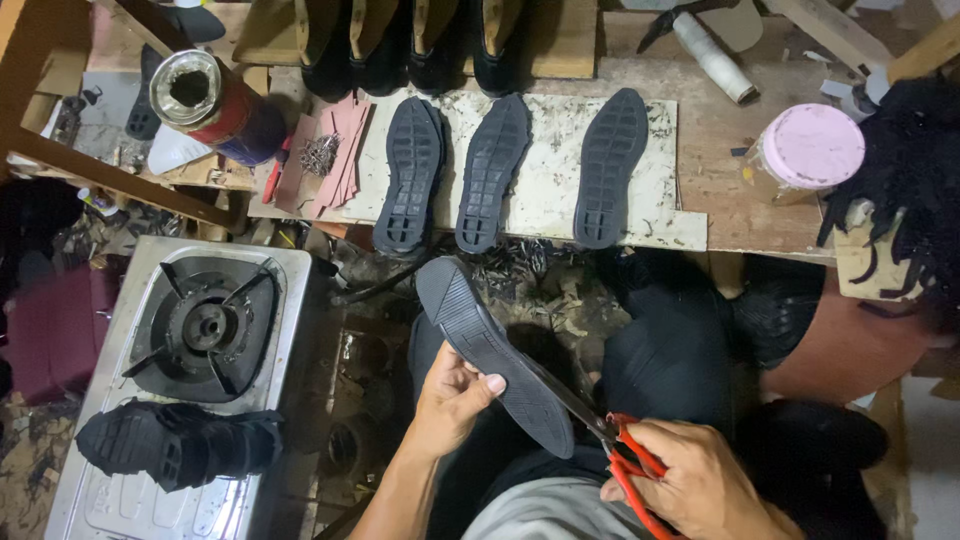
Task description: The person sits at a workbench and trims excess rubber from the edges of shoe soles using red-handled scissors, rotating each sole to cut around its perimeter, then places the finished sole on the bench and picks up the next one.
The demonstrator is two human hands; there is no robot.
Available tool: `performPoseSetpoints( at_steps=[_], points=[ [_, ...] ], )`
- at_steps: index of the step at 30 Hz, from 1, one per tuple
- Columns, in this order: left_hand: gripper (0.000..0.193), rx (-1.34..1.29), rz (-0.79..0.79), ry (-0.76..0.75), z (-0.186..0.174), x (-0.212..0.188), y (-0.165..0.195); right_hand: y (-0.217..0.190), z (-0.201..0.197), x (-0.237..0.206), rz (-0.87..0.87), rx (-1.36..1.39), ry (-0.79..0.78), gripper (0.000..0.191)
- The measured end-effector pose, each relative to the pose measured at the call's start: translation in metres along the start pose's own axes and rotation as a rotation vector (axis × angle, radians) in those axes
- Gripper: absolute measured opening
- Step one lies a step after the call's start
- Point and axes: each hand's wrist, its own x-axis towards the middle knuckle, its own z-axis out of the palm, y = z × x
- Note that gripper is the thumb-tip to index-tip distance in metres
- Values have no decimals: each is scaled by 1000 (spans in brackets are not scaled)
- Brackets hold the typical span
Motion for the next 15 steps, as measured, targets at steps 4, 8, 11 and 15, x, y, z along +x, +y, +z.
performPoseSetpoints(
  at_steps=[4, 8, 11, 15],
  points=[
    [60, -11, -3, -1, 1, 1, 0, -2, 4, 1, -53, -26, 42, 56],
    [59, -4, 3, -10, -1, 2, 0, 0, 0, -2, 3, 9, -3, 46],
    [59, -9, -11, -25, -2, -1, 2, 3, -1, -4, 44, 35, -32, 41],
    [54, -2, -15, -12, -3, 0, 5, 4, -2, -3, 35, 49, -30, 38]
  ],
)
